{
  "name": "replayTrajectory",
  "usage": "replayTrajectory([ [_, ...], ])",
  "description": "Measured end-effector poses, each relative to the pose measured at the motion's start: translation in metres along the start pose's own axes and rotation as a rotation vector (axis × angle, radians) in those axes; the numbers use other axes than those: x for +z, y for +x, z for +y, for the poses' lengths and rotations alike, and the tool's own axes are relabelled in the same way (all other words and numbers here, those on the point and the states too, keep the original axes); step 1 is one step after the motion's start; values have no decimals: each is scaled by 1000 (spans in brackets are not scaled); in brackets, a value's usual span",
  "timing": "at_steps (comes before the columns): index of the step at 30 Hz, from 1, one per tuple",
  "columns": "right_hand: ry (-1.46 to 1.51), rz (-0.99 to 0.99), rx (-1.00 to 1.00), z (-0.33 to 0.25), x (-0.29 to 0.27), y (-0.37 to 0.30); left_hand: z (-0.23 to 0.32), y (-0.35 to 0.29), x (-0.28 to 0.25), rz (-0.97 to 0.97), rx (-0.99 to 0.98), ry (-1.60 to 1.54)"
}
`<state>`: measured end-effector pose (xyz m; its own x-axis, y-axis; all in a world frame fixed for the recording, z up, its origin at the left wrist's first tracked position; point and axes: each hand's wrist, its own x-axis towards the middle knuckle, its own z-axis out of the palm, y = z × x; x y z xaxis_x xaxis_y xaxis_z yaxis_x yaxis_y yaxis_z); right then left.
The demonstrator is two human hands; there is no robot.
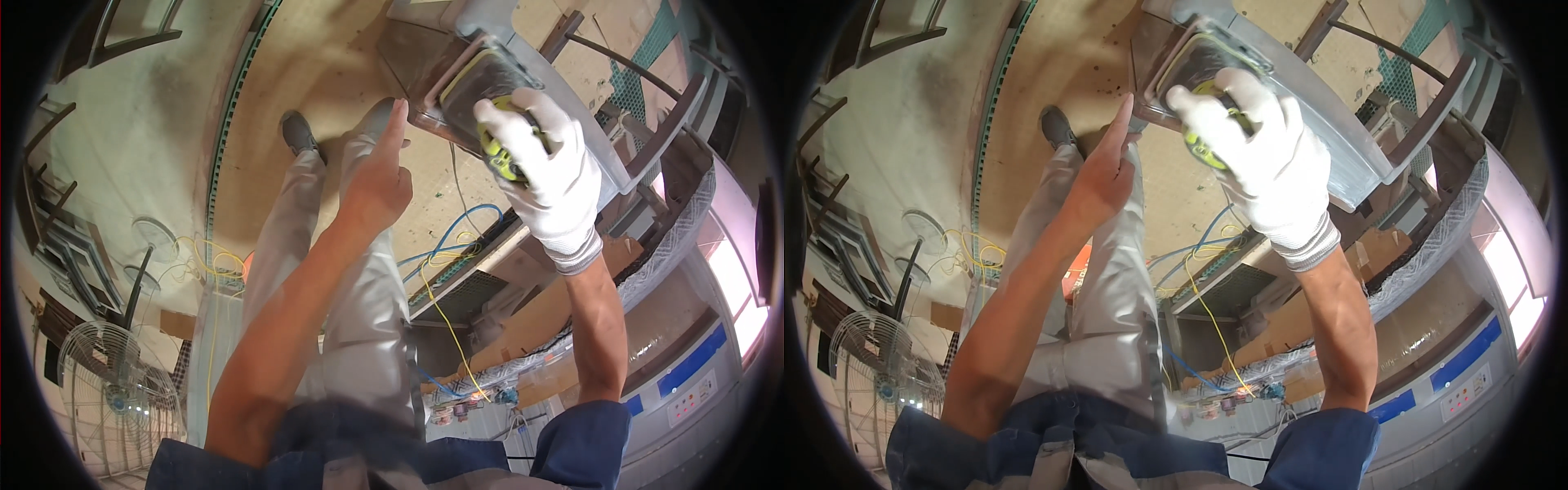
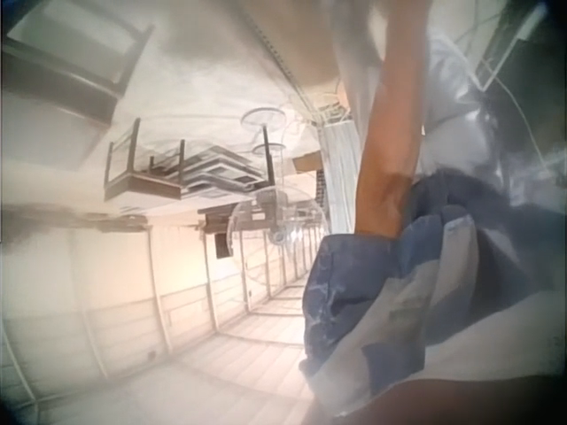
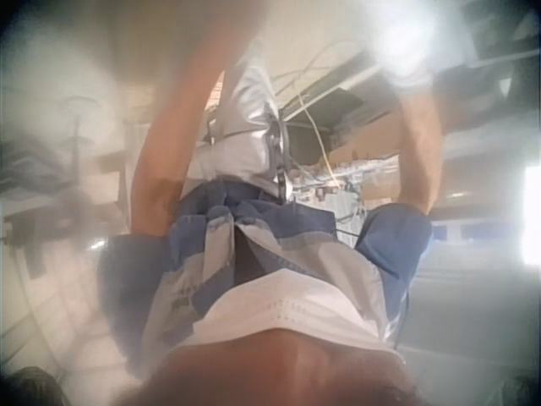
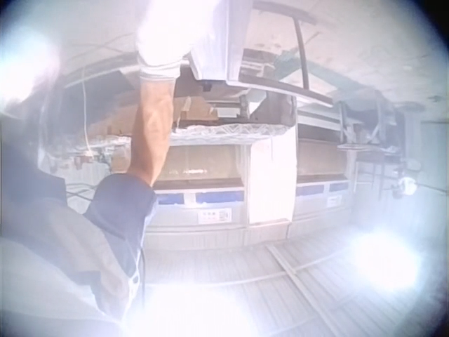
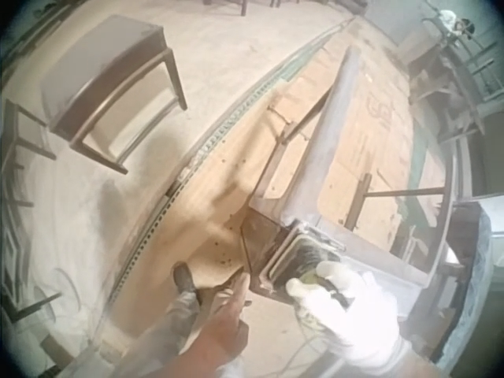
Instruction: The person sands the surface of a wooden furniture component using an electric orbital sander by hand, moving the tool across various sections and turning the workpiece over to sand the opposite side.
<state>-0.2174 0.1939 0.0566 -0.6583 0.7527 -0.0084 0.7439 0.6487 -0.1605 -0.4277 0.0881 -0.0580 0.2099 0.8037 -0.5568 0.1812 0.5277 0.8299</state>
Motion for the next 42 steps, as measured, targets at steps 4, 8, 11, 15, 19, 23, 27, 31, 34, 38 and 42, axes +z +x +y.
replayTrajectory([
  [4,-26,7,-2,-3,0,-4,9,1,-2,-8,6,-46],
  [8,-83,23,-45,-2,5,-6,4,0,-4,-22,7,-16],
  [11,-46,-68,123,-6,-13,8,-6,1,-4,-43,-13,105],
  [15,4,-56,77,-6,-8,3,-12,6,-2,57,19,80],
  [19,-108,43,66,-18,4,-5,-4,3,-2,24,-57,104],
  [23,-84,27,117,-6,-4,7,15,2,-12,-9,-82,27],
  [27,209,-40,204,-13,-23,-11,-6,0,-33,-3,-29,3],
  [31,309,-167,150,-39,-16,-37,13,-21,-52,-43,-92,14],
  [34,384,-210,121,-45,-14,-25,8,-22,-51,-13,-12,100],
  [38,331,-181,102,-28,-2,-6,10,9,-54,-73,-22,-30],
  [42,145,-80,86,-9,-6,8,3,22,-62,-187,66,-26],
])
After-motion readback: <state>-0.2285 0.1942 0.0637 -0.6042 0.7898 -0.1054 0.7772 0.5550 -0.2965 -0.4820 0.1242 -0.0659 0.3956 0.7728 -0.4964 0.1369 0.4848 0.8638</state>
